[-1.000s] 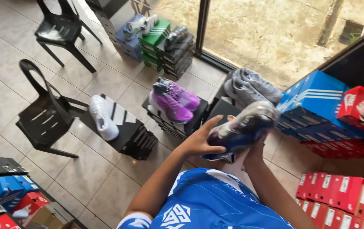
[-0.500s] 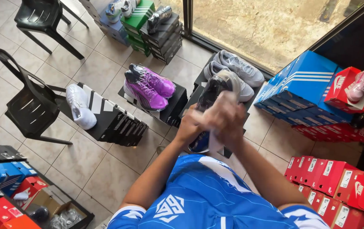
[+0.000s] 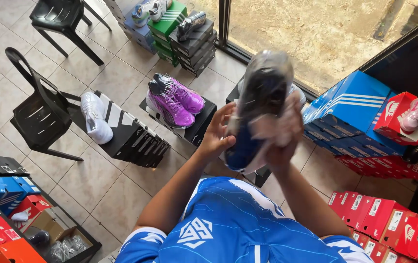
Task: Cleaning shoes and shoe boxes using a cloth
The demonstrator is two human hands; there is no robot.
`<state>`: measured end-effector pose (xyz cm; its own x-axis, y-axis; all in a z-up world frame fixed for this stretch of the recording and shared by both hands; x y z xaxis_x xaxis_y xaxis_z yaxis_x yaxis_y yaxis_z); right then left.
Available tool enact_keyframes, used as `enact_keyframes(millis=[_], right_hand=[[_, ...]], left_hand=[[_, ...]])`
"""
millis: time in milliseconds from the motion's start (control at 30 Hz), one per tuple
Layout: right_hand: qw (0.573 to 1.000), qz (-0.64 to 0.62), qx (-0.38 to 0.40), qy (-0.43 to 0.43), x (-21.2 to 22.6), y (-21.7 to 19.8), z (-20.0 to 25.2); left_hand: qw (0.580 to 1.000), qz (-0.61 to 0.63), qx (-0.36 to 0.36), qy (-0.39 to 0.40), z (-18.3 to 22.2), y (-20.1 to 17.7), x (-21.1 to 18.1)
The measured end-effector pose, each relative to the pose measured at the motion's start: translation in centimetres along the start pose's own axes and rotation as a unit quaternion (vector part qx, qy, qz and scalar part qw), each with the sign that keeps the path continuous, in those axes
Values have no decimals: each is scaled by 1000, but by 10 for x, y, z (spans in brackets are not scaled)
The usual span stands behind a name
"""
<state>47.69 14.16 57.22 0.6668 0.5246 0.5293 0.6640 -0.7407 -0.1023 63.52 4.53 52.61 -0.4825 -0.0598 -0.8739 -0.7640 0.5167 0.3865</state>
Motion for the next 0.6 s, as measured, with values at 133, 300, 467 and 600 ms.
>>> enact_keyframes(millis=[133, 300, 467, 600], right_hand=[[977, -176, -40, 116, 3, 4, -15], [994, -29, 29, -97, 50, 13, 27], [976, 56, 12, -209, 53, 35, 21], [944, 175, 19, -280, 26, 39, -20]], left_hand=[[991, 128, 9, -43, -3, 23, -19], [948, 141, -195, -207, 34, -42, 110], [986, -113, -98, -72, 13, 3, 19], [982, -143, -120, -32, 19, 15, 3]])
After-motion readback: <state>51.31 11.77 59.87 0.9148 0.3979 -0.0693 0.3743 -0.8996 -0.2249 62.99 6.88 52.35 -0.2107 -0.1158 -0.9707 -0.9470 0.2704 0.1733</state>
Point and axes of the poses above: each hand's wrist, its own z-axis away from the middle knuckle, its own y-axis out of the palm, x = y × z, the point moved 7 cm from there along -z, towards the middle knuckle, and after that the axes turned 5 degrees about -x, right-handed, at the moved point
